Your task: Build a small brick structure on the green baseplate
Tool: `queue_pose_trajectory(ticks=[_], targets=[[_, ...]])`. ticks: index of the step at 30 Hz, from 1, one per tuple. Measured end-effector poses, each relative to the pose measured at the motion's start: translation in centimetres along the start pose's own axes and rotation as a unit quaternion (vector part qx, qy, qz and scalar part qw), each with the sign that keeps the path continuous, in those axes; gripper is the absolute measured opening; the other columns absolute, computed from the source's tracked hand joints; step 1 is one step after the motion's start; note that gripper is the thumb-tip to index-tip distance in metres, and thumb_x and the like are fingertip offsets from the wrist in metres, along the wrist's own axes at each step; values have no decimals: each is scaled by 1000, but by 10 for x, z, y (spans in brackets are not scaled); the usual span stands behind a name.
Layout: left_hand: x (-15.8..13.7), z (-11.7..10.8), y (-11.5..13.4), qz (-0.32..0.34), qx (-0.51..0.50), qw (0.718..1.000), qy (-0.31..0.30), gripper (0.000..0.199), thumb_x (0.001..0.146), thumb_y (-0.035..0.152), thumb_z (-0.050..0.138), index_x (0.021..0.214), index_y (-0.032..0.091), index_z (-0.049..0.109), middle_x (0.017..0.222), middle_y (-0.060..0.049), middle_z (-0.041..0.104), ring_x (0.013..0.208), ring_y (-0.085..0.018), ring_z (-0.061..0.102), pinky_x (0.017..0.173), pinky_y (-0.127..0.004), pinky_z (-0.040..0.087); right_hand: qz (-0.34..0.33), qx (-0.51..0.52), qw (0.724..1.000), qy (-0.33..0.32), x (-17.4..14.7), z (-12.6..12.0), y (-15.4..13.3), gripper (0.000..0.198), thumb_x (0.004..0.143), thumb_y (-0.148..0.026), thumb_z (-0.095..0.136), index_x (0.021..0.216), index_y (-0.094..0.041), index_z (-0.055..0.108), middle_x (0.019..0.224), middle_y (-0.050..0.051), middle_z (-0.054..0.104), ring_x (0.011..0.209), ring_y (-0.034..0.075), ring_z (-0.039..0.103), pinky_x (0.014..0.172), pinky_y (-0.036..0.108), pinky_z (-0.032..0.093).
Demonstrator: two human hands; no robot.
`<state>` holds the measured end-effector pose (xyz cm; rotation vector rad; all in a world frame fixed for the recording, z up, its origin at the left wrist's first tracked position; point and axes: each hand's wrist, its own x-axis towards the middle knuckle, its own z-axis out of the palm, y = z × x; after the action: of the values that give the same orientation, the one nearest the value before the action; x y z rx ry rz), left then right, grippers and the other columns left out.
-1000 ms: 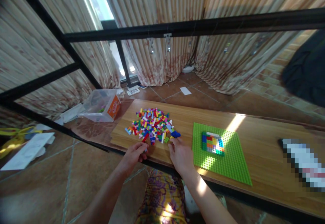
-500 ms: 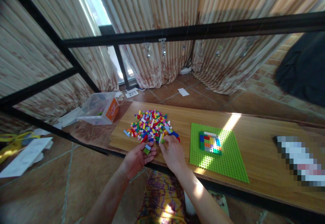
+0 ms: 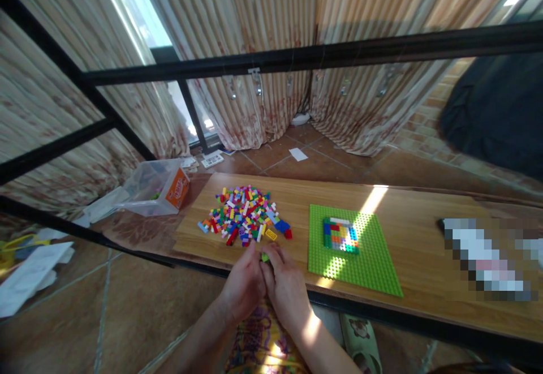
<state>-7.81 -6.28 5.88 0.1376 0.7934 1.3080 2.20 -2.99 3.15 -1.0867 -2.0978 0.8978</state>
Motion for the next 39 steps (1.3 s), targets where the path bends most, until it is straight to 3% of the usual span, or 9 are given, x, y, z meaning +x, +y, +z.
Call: queue_pose_trajectory(ticks=[7, 15, 18, 20, 23, 26, 31, 39], targets=[[20, 9, -11, -2, -29, 999, -38, 46, 89, 55, 44, 111, 17, 58, 105, -9, 66, 105, -23, 61, 91, -34, 47, 54, 26, 998, 21, 10, -19, 19, 29, 87, -33, 51, 111, -25, 65, 110, 7, 66, 98, 20, 64, 88, 35, 50], [25, 10, -13, 19, -49, 999, 7, 41, 82, 55, 58, 102, 19, 57, 101, -6, 66, 97, -21, 63, 81, -30, 49, 65, 86, 994, -18, 8, -20, 24, 32, 83, -36, 54, 110, -25, 67, 115, 7, 68, 105, 23, 63, 92, 39, 49], [22, 7, -15, 25, -22, 999, 7, 45, 80, 54, 60, 108, 19, 57, 103, -8, 65, 101, -23, 61, 82, -31, 48, 79, 99, 992, -25, 9, -22, 25, 35, 84, -41, 53, 111, -24, 67, 111, 8, 69, 99, 23, 65, 86, 37, 52], [23, 3, -18, 60, 27, 997, 47, 47, 77, 47, 67, 113, 20, 56, 108, -8, 63, 105, -23, 59, 84, -30, 46, 70, 73, 995, -2, 17, -28, 29, 38, 86, -43, 51, 114, -22, 66, 108, 9, 70, 93, 22, 67, 81, 35, 52], [28, -8, -21, 161, 127, 966, 156, 54, 68, 29, 76, 117, 20, 55, 111, -7, 60, 104, -21, 57, 86, -28, 42, 38, -43, 996, 69, 37, -40, 39, 37, 86, -40, 50, 113, -20, 66, 108, 11, 69, 93, 23, 66, 82, 35, 50], [38, -21, -22, 223, 241, 921, 211, 56, 66, 23, 74, 118, 18, 55, 104, -6, 60, 92, -19, 57, 84, -28, 41, 47, -190, 979, 48, 60, -48, 52, 34, 87, -33, 49, 112, -16, 66, 100, 13, 70, 85, 24, 66, 76, 34, 48], [54, -28, -20, 190, 393, 872, 220, 57, 68, 16, 64, 123, 19, 51, 91, -3, 59, 74, -17, 54, 72, -28, 40, 52, -295, 954, -13, 81, -46, 61, 30, 87, -25, 48, 111, -17, 66, 97, 13, 69, 82, 22, 65, 74, 31, 46], [67, -22, -22, 181, 458, 851, 182, 42, 71, 14, 58, 112, 20, 54, 86, -1, 58, 76, -16, 55, 72, -26, 41, 39, -237, 969, -52, 82, -46, 62, 35, 79, -24, 60, 112, -14, 64, 98, 11, 68, 89, 22, 64, 80, 30, 46]])
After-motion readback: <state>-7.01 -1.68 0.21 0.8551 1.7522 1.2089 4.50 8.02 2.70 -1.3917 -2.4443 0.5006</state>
